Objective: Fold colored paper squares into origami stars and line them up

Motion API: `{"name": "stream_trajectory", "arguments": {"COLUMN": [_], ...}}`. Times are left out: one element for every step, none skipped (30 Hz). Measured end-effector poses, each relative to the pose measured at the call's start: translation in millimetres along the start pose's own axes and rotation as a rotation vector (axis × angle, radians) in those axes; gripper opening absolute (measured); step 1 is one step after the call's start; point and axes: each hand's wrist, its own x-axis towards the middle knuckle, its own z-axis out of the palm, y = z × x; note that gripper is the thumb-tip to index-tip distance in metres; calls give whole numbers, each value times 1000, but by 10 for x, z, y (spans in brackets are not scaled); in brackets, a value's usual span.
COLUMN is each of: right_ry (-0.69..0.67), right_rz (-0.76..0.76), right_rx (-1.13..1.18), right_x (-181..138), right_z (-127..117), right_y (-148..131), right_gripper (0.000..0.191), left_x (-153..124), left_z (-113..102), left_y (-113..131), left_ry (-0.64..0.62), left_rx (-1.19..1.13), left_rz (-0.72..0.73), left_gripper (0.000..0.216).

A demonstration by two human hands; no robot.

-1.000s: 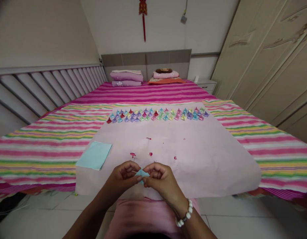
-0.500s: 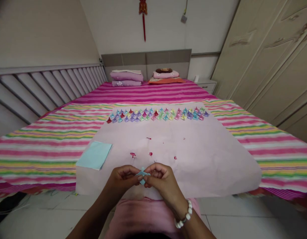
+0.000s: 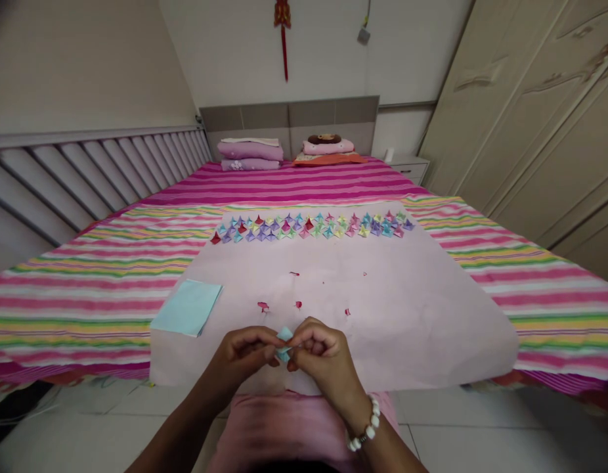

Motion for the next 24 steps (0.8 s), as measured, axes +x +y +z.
{"name": "stream_trajectory", "arguments": {"right_ry": [-12, -25, -35, -41, -41, -38, -34, -29, -24, -21, -18, -16, -15, -18, -24, -31, -37, -46, -55, -67, -78, -86, -87, -78], "right_rz": [-27, -54, -81, -106, -129, -147, -156, -159, -158, -155, -151, -144, -131, -110, -81, -46, -16, 8, 24, 34, 40, 44, 48, 56], "right_rx": [-33, -70, -107, -144, -176, -199, -212, -219, -220, -219, -216, -213, -207, -196, -180, -163, -145, -128, -111, -96, -84, -77, -74, -79], "right_x": [-3, -7, -11, -14, -17, -18, -19, -19, -19, -20, -20, -22, -24, -26, -30, -33, -36, -39, -41, -43, -43, -42, -39, -36], "right_z": [3, 9, 17, 25, 34, 41, 47, 50, 52, 52, 50, 49, 47, 45, 44, 41, 39, 36, 32, 29, 26, 24, 23, 23], "right_y": [-11, -23, -34, -43, -50, -53, -53, -50, -45, -38, -30, -22, -15, -10, -8, -9, -12, -17, -23, -28, -33, -35, -35, -34], "right_gripper": [12, 12, 12, 12, 12, 12, 12, 13, 13, 13, 14, 14, 13, 12, 11, 11, 11, 11, 12, 13, 14, 16, 18, 20], "left_x": [0, 0, 1, 2, 3, 4, 7, 9, 11, 13, 15, 17, 19, 22, 24, 27, 30, 32, 34, 35, 35, 34, 31, 28], "left_z": [-5, -11, -17, -22, -27, -30, -33, -34, -33, -31, -28, -24, -21, -17, -14, -11, -8, -6, -4, -1, 2, 6, 11, 15], "left_y": [7, 11, 12, 12, 12, 12, 14, 18, 24, 31, 40, 50, 60, 68, 75, 80, 82, 81, 78, 74, 69, 64, 59, 56], "left_ry": [9, 23, 39, 50, 54, 52, 49, 51, 55, 63, 70, 77, 84, 88, 91, 92, 95, 100, 106, 113, 120, 124, 127, 127], "left_rx": [2, 2, -2, -12, -26, -42, -57, -68, -73, -73, -72, -70, -69, -68, -67, -64, -61, -56, -50, -43, -37, -31, -25, -18], "left_rz": [-26, -56, -82, -101, -117, -127, -133, -137, -141, -145, -150, -154, -157, -158, -158, -155, -150, -142, -134, -126, -117, -108, -99, -89], "left_gripper": [13, 15, 16, 15, 14, 14, 14, 14, 14, 14, 15, 15, 15, 15, 15, 15, 15, 15, 15, 16, 16, 16, 16, 16]}}
